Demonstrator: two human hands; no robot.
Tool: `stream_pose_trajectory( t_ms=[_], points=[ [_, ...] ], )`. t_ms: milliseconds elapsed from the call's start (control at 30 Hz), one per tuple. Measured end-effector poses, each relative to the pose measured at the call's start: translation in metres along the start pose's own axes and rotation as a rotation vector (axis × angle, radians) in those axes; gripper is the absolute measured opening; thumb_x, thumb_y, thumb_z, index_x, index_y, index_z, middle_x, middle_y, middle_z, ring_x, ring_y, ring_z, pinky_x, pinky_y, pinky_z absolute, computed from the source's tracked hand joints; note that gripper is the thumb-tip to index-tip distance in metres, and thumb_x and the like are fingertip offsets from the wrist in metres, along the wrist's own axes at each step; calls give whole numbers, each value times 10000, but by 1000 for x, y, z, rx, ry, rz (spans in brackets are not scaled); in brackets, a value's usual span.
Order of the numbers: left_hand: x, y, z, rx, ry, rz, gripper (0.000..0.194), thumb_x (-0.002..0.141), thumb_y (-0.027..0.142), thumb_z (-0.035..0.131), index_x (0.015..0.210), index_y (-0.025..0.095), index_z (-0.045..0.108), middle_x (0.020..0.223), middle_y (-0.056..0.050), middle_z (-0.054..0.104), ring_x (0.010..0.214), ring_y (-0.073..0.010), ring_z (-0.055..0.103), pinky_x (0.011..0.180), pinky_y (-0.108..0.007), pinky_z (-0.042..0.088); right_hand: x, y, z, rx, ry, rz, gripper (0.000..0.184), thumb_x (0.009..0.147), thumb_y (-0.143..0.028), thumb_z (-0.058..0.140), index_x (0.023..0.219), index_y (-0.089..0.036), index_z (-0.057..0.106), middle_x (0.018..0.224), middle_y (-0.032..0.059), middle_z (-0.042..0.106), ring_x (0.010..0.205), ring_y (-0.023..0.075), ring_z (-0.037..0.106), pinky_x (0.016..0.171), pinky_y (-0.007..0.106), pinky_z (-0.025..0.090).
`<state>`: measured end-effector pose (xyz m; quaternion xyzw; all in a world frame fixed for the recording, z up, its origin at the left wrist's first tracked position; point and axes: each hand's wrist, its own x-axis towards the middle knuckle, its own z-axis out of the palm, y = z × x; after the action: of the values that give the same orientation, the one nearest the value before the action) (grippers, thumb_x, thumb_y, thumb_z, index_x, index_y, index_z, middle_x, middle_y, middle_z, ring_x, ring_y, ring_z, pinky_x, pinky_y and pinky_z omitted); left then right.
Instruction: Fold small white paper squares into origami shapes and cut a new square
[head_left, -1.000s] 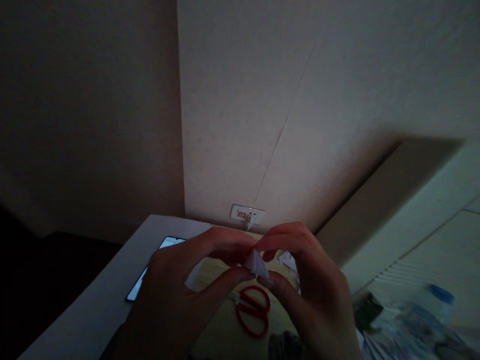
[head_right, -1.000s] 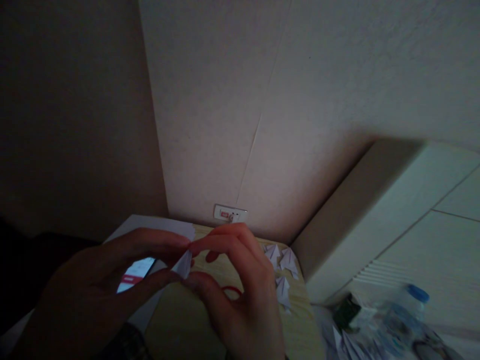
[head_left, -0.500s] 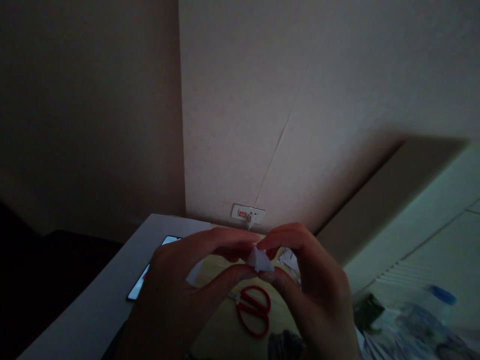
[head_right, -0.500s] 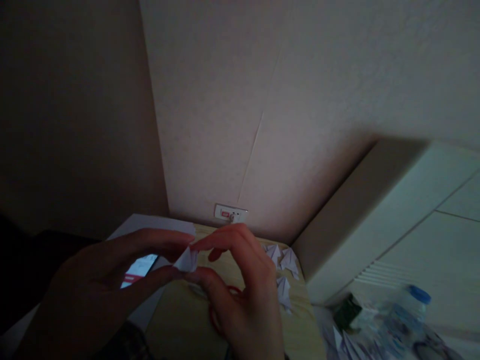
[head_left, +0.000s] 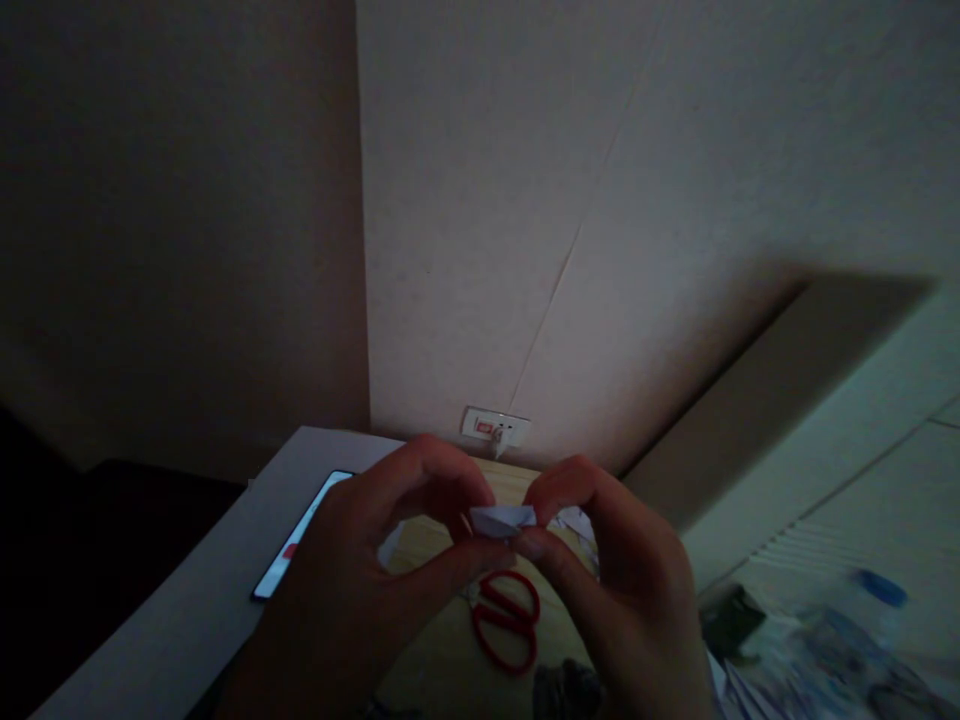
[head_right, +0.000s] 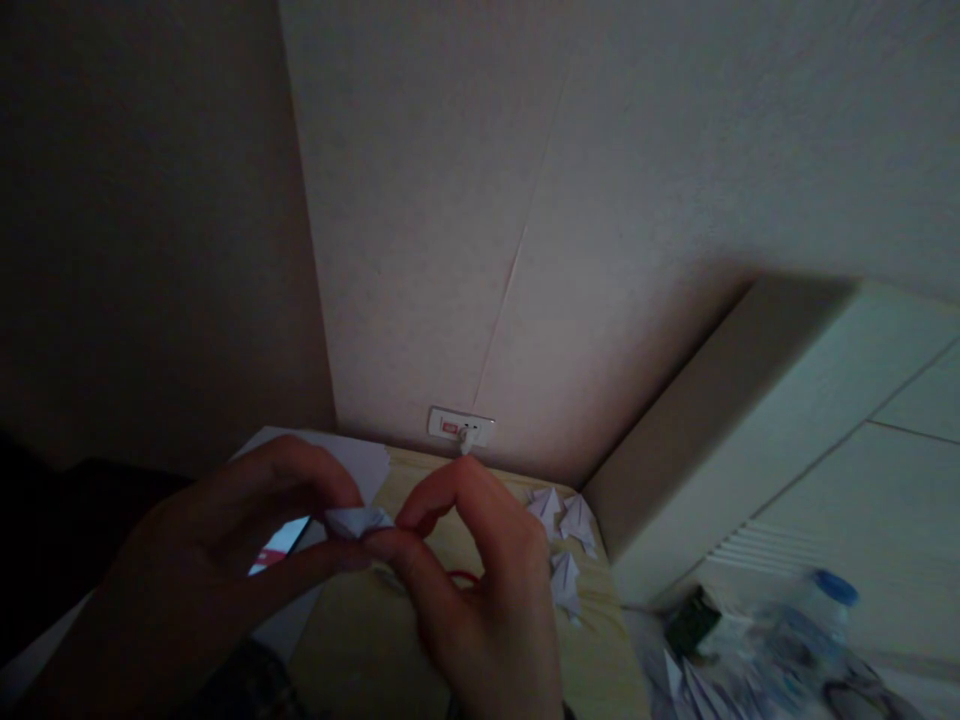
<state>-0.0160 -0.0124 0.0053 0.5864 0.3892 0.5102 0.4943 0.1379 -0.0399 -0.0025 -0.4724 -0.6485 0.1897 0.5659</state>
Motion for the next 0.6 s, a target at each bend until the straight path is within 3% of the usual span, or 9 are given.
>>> stream_pose_trajectory(
  t_ms=[200,300,600],
  points=[
    [2,-2,0,-1,3,27,124,683,201,768,703,266,664,652,67,642,641,-117,622,619,-183,501,0,-1,-2,2,-41,9,170,859,-305,698,716,-229,646,658,-46,656,633,115,623,557,184,470],
    [3,-4,0,30,-26,63,147,698,191,766,774,272,669,676,67,658,632,-115,620,621,-186,506,1,-1,-1,-7,-42,7,147,863,-329,686,753,-238,651,691,-36,672,656,126,637,501,175,457],
    [3,-6,1,59,-41,136,204,722,117,662,865,260,639,730,59,657,642,-107,633,617,-181,548,-4,-1,2,-31,-34,82,122,904,-260,617,784,-246,640,707,-27,666,692,130,652,504,164,483]
  ],
)
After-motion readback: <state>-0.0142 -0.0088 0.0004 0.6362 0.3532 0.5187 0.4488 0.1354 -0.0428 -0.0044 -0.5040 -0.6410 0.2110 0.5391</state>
